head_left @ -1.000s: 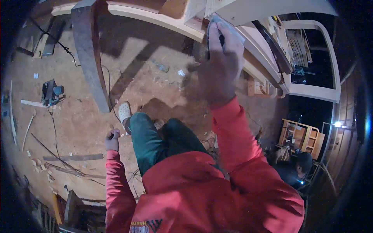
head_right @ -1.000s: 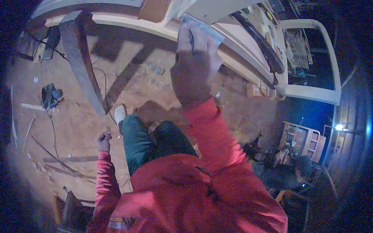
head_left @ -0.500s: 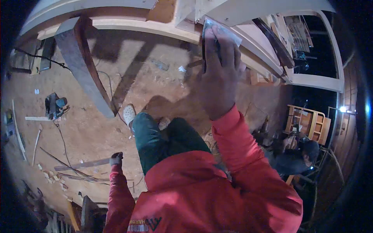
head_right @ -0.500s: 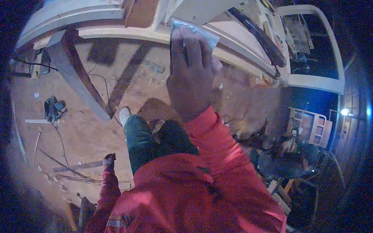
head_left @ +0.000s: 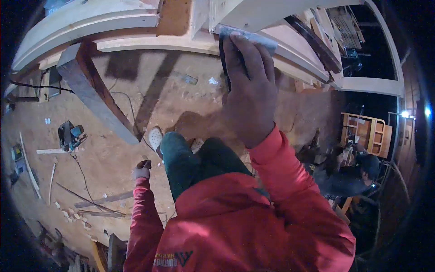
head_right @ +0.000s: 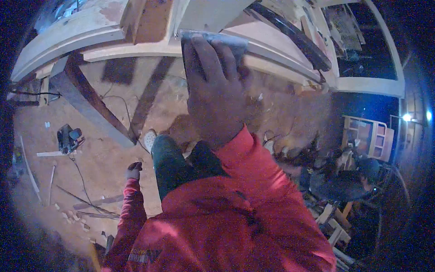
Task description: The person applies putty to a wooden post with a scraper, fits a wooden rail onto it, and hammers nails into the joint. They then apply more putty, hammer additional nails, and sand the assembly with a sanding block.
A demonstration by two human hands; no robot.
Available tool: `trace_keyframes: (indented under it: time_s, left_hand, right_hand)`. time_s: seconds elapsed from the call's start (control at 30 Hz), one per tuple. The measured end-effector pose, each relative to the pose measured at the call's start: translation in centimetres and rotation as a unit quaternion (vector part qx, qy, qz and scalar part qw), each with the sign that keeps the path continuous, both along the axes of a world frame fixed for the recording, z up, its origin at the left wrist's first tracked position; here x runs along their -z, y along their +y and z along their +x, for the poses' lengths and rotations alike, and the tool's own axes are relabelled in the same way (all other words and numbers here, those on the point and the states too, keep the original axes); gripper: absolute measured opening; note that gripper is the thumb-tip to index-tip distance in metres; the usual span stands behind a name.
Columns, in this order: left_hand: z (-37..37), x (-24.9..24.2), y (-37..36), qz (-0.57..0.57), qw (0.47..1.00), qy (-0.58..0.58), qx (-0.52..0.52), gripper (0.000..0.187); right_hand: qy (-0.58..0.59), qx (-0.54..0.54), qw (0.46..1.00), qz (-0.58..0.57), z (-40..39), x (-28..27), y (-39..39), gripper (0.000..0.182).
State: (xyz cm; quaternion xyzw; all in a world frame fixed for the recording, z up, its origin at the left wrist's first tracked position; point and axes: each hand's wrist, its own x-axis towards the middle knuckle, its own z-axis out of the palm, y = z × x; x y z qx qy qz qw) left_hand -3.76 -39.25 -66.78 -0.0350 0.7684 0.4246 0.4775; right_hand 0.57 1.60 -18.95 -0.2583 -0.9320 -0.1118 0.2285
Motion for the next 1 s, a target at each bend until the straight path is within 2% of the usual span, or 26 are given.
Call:
trace_keyframes:
  time_s: [0.17,0.27,0.3,0.33,0.4,0.5,0.6,0.63,0.7,0.73,0.77,0.8,0.83,0.87,0.9,0.93,0.97,1.0]
  left_hand:
    - [0.1,1.0,-1.5,-0.020,0.999,-0.007,0.029,0.030]
    - [0.6,4.0,-4.3,0.024,0.999,-0.019,-0.010,0.031]
    - [0.1,1.7,-3.9,0.024,1.000,-0.012,0.009,0.030]
    - [0.5,-0.2,-3.3,0.014,0.999,-0.010,-0.047,0.026]
    - [-0.6,-1.4,-4.0,-0.015,1.000,0.014,0.023,0.023]
    - [-1.3,-2.8,-4.9,0.001,0.999,0.026,0.032,0.027]
    - [-1.7,-3.3,-6.1,-0.054,0.996,0.037,0.060,0.029]
    - [-2.2,-2.5,-6.5,-0.035,0.989,0.072,0.127,0.033]
    - [-3.5,-4.2,-6.0,-0.060,0.980,0.077,0.171,0.036]
    - [-4.2,-5.1,-5.0,-0.067,0.975,0.080,0.196,0.038]
    - [-4.9,-3.3,-5.3,-0.059,0.958,0.112,0.257,0.040]
    - [-5.6,-3.7,-5.2,-0.030,0.975,0.080,0.207,0.036]
    - [-5.9,-3.1,-5.3,0.095,0.953,0.197,0.209,0.033]
    - [-6.3,-6.3,-3.0,-0.027,0.992,0.068,0.107,0.030]
    - [-7.3,-9.0,-1.5,-0.064,0.980,0.085,0.166,0.030]
    - [-7.8,-10.4,-0.3,-0.027,0.986,0.085,0.144,0.028]
    - [-8.5,-11.0,-0.4,0.007,0.989,0.084,0.123,0.027]
    - [-9.3,-11.6,-0.3,0.021,0.984,0.088,0.155,0.027]
  right_hand:
    - [-0.002,-0.014,0.999,-0.034,0.0,-0.9,0.1,0.049]
    - [-0.059,0.023,0.996,-0.057,1.2,-1.9,-0.8,0.050]
    - [-0.085,0.041,0.993,-0.067,1.5,-2.2,-1.1,0.050]
    - [-0.053,0.031,0.997,-0.038,1.4,-2.5,-0.8,0.051]
    - [0.000,0.025,1.000,0.004,2.0,-2.6,-0.8,0.051]
    - [0.001,0.060,0.998,-0.019,1.5,-1.7,-0.4,0.050]
    - [0.020,0.068,0.997,0.032,1.0,-0.5,-0.3,0.046]
    - [0.017,0.068,0.997,0.014,0.7,-0.6,-0.4,0.046]
    - [0.012,0.077,0.997,-0.015,1.0,-1.7,-0.6,0.047]
    - [-0.069,0.070,0.993,-0.065,1.6,-2.2,-0.6,0.047]
    - [-0.147,0.066,0.981,-0.112,2.6,-2.2,-0.4,0.048]
    - [-0.219,0.070,0.960,-0.159,3.8,-2.3,-0.2,0.049]
    - [-0.181,0.034,0.955,-0.233,5.4,-0.9,-0.2,0.050]
    - [-0.147,-0.013,0.944,-0.295,6.8,0.3,-0.2,0.051]
    - [-0.047,-0.042,0.949,-0.308,8.1,-0.3,-0.8,0.050]
    - [0.054,-0.073,0.943,-0.320,9.2,-1.0,-1.6,0.049]
    - [0.050,-0.043,0.925,-0.374,10.4,-1.8,-2.0,0.048]
    - [0.047,-0.015,0.902,-0.429,12.0,-2.7,-2.3,0.047]
